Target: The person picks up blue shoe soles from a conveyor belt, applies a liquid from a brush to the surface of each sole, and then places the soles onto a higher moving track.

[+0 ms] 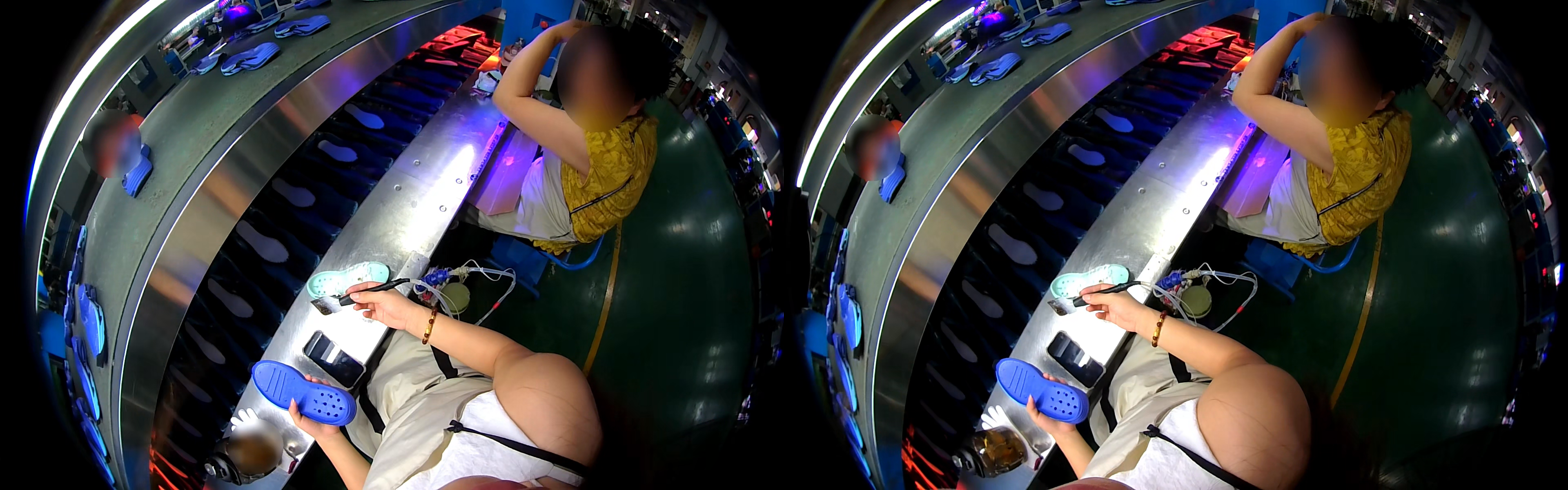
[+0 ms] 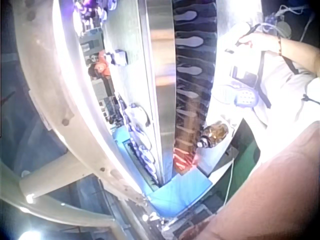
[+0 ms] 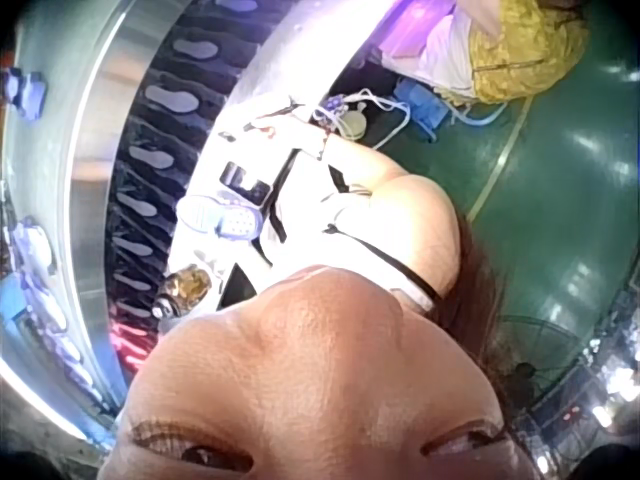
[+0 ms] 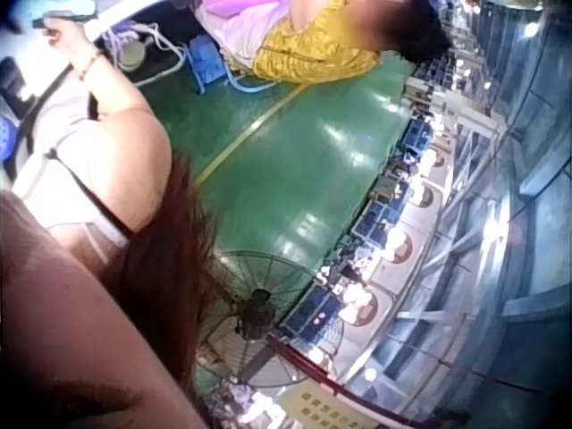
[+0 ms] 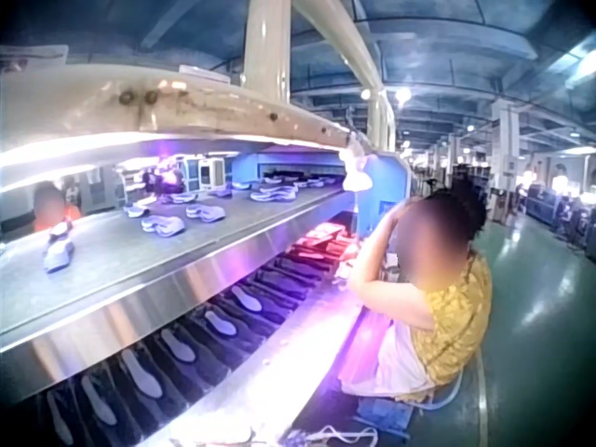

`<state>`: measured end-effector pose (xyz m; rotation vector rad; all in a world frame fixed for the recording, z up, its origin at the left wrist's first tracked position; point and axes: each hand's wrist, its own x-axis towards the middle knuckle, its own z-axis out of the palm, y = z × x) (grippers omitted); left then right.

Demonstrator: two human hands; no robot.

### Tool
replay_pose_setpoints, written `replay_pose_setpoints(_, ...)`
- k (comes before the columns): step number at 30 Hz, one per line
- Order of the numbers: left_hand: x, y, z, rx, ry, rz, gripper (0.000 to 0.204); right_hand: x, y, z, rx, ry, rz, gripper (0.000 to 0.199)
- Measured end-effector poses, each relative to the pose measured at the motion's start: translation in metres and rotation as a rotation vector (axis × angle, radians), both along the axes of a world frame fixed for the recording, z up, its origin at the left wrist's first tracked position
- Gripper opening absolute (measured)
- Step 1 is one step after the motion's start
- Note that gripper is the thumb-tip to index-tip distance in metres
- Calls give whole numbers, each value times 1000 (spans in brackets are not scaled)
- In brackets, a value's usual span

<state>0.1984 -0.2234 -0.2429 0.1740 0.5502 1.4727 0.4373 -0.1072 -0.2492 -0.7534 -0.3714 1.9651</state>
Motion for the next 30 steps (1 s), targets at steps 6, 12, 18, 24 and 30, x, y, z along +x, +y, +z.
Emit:
replay_pose_setpoints(6,0,1,-2,-1,24,-6,53,1,1,-2,-5,9,7,19)
replay_pose_setpoints(12,-1,3,-5,-12,28,-5,54,2,1,-3,-10,16,9,19)
replay_pose_setpoints(18,2,4,-1,-8,7,-16,54,2,1,-1,-22,10,11,19)
replay_pose_setpoints(24,4,3,1,-26,1,9,54,2,1,-1,-29,15,17,20)
replay_pose_setpoints(30,3,3,-2,-16,3,12,54,2,2,-3,-25,24,21,21)
